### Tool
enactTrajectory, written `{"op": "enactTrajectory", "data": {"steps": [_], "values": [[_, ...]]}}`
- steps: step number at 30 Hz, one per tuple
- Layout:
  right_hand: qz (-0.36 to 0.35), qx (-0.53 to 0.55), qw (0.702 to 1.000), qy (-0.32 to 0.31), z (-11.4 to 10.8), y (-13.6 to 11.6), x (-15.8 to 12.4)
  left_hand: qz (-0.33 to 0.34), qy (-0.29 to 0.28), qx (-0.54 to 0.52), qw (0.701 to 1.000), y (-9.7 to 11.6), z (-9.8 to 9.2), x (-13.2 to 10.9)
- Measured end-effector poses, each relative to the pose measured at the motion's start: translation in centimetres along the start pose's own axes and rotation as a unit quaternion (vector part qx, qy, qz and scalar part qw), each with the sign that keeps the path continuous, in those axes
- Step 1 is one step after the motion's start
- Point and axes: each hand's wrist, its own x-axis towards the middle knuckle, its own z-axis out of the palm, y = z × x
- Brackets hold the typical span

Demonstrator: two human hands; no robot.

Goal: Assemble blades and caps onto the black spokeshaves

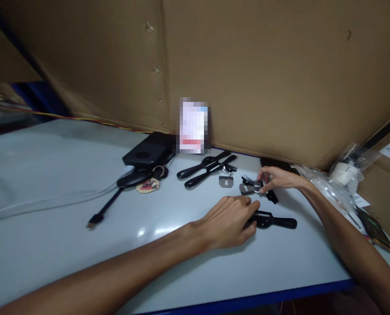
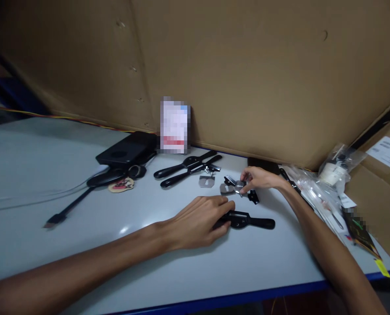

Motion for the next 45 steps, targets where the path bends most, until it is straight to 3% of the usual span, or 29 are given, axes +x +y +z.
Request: {"op": "enactTrajectory", "data": {"steps": [6, 12, 16, 22, 33, 45], "values": [[0.036, 0.114, 0.99, 0.073, 1.6, 0.7, -0.8, 0.0, -0.004, -0.015, 1.0, -0.1, -0.1, 0.0], [0.025, 0.165, 0.967, 0.194, 0.9, -0.5, -5.0, -0.023, -0.012, -0.022, 0.999, 0.0, -0.2, -0.1], [-0.034, 0.182, 0.976, 0.115, 2.1, -2.7, -6.8, -0.009, -0.017, 0.004, 1.0, 0.2, -0.2, -0.2], [-0.047, 0.257, 0.963, 0.06, 4.7, -3.7, -6.4, 0.001, -0.021, 0.061, 0.998, 0.1, 0.2, -0.5], [-0.052, 0.246, 0.967, -0.043, 5.0, -4.0, -6.7, -0.032, -0.032, 0.088, 0.995, 0.2, 0.3, -0.8], [-0.067, 0.206, 0.976, -0.019, 5.7, -4.4, -6.8, -0.031, -0.059, 0.072, 0.995, 0.3, -0.3, -0.6]]}}
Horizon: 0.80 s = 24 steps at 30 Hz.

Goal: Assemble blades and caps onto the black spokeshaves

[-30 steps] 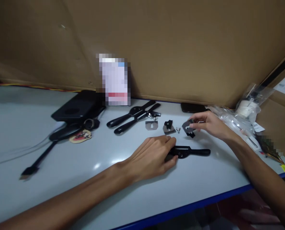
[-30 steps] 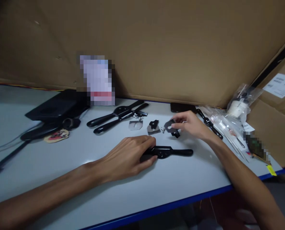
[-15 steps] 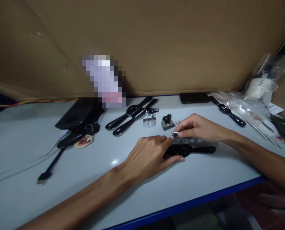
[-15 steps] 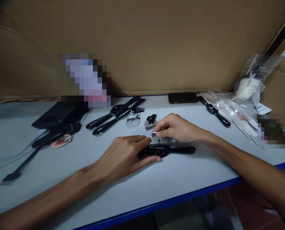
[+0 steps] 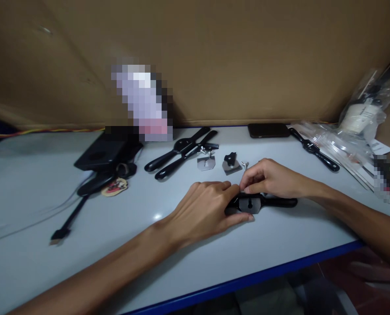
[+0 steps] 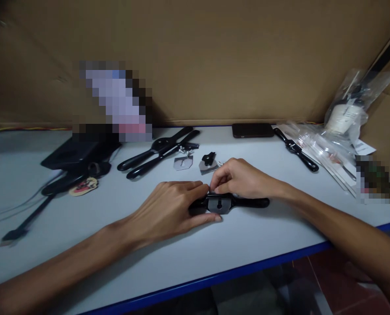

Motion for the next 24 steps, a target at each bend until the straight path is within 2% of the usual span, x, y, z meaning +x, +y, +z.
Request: {"op": "enactTrajectory", "data": {"steps": [18, 24], "values": [[0.022, 0.016, 1.0, 0.002, -0.15, -0.07, -0.2, 0.014, -0.032, 0.012, 0.999, -0.14, -0.19, -0.06], [0.009, -0.007, 1.0, 0.025, 0.3, -0.27, -0.33, 0.022, -0.038, 0.019, 0.999, -0.17, -0.31, -0.08]]}}
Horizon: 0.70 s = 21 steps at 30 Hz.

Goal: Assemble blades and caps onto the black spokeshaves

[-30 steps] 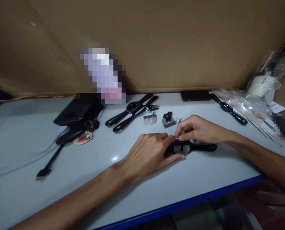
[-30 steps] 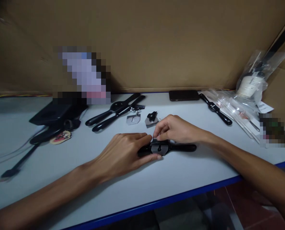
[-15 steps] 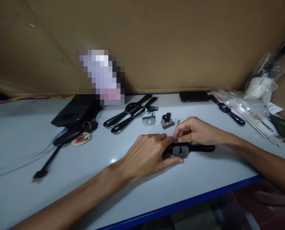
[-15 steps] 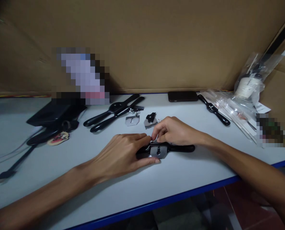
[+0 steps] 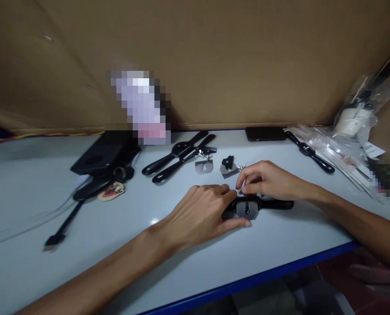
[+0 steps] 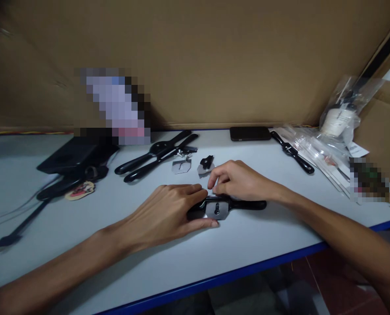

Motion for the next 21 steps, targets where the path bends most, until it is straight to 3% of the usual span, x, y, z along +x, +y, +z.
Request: {"op": "enactTrajectory", "data": {"steps": [4, 6, 9, 12, 16, 18, 21], "values": [[-0.005, -0.024, 0.999, 0.027, -0.5, -0.3, 0.0, 0.008, 0.019, 0.006, 1.0, 0.0, 0.0, 0.0], [-0.014, -0.099, 0.989, 0.109, -1.7, -0.2, 0.1, 0.016, 0.036, 0.001, 0.999, 0.0, 0.1, 0.0], [0.007, -0.247, 0.941, 0.232, -4.1, 0.4, 0.2, 0.021, 0.05, -0.005, 0.999, -0.1, 0.3, 0.0], [0.073, -0.327, 0.922, 0.193, -5.6, 1.4, 0.0, 0.021, 0.049, 0.003, 0.999, -0.1, 0.4, 0.1], [0.131, -0.386, 0.901, 0.148, -4.9, 2.5, -0.1, 0.02, 0.041, 0.003, 0.999, -0.1, 0.3, 0.1], [0.122, -0.375, 0.908, 0.141, -4.4, 2.8, 0.1, 0.021, 0.04, 0.002, 0.999, 0.0, 0.3, 0.1], [0.116, -0.294, 0.942, 0.109, -4.3, 2.6, 0.6, 0.02, 0.041, 0.0, 0.999, 0.0, 0.2, 0.1]]}}
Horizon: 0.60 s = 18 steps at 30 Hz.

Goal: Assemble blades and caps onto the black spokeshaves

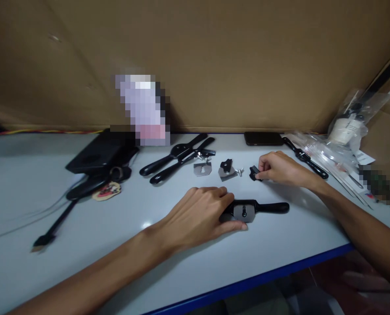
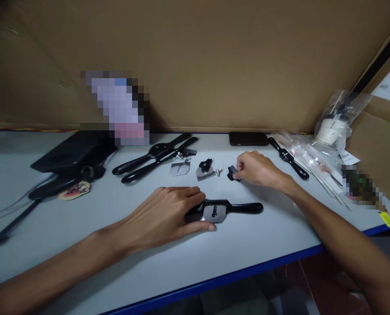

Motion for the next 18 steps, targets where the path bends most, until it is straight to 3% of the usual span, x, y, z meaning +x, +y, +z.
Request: {"op": "enactTrajectory", "data": {"steps": [5, 8, 12, 18], "values": [[-0.063, 0.207, 0.973, -0.079, -1.3, -1.5, -0.8, -0.003, -0.003, 0.0, 1.0, 0.0, 0.0, 0.0], [-0.125, 0.234, 0.957, -0.115, -1.5, -3.2, -2.2, -0.004, -0.013, 0.002, 1.0, 0.1, -0.2, 0.1], [-0.113, 0.294, 0.942, -0.118, -1.0, -4.4, -3.3, -0.005, -0.019, -0.003, 1.0, 0.1, -0.3, 0.1], [-0.087, 0.348, 0.921, -0.15, -0.7, -4.1, -3.1, 0.0, -0.013, -0.004, 1.0, 0.1, -0.2, 0.1]]}}
